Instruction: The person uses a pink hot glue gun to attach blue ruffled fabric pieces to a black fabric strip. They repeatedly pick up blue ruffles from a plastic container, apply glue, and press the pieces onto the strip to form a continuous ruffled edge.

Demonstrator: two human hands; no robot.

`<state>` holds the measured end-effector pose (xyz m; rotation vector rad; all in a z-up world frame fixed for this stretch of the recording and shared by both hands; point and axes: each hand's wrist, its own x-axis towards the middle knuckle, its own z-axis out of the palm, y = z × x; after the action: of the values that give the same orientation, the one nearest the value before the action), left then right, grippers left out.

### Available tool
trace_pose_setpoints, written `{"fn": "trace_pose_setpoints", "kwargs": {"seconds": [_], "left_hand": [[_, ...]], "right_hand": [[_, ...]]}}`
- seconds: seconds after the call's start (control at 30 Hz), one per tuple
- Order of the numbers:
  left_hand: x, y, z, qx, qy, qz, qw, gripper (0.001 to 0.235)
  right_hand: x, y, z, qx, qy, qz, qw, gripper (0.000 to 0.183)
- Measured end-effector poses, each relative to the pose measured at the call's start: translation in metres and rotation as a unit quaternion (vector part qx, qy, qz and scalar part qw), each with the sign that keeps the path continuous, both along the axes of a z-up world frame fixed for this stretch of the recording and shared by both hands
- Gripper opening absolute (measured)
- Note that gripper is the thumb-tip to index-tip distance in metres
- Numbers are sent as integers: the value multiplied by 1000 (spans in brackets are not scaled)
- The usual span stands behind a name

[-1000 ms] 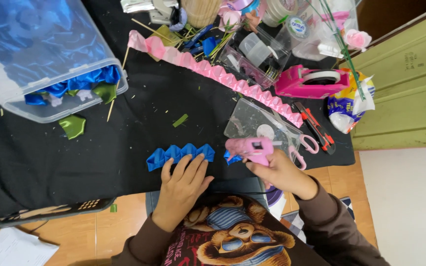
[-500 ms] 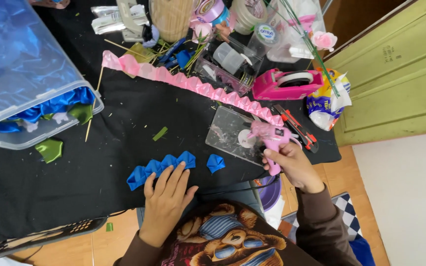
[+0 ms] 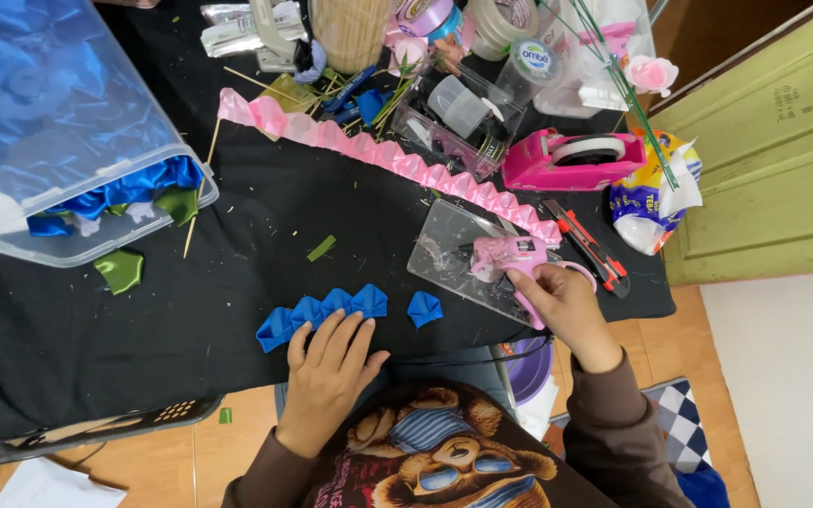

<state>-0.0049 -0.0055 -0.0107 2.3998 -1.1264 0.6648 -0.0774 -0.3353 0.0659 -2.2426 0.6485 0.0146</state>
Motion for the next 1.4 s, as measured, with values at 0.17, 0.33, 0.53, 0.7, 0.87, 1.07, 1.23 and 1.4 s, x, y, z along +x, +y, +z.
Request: {"fn": "trace_pose_setpoints", "kwargs": {"seconds": [0.17, 0.33, 0.53, 0.7, 0.87, 1.07, 1.23, 1.4], "left_hand": [[0, 1, 0, -1, -1, 2, 1000, 41], [0, 1, 1, -9, 4, 1, 1000, 41], [-2, 1, -2, 18, 15, 5, 1000, 44], [-4, 1, -9, 17, 21, 9, 1000, 50], [-3, -1, -10, 16, 21, 12, 1000, 48], [-3, -2, -11, 21, 23, 15, 999, 49], [-3, 1, -4, 20, 21, 16, 999, 44], [-2, 3, -7, -60, 21, -32, 997, 33]], "right_hand": [[-6, -3, -9, -151, 6, 1, 989, 46], [-8, 19, 14, -256, -46, -12, 965, 47], [-25, 31, 0, -276, -160, 212, 924, 23], [-31, 32, -23, -380, -208, 203, 878, 14], [-19, 19, -31, -405, -229, 186, 865, 8], [-2, 7, -30, -415, -247, 179, 857, 4], [2, 23, -8, -384, -192, 193, 882, 24], [21, 73, -2, -153, -234, 258, 925, 23]]}}
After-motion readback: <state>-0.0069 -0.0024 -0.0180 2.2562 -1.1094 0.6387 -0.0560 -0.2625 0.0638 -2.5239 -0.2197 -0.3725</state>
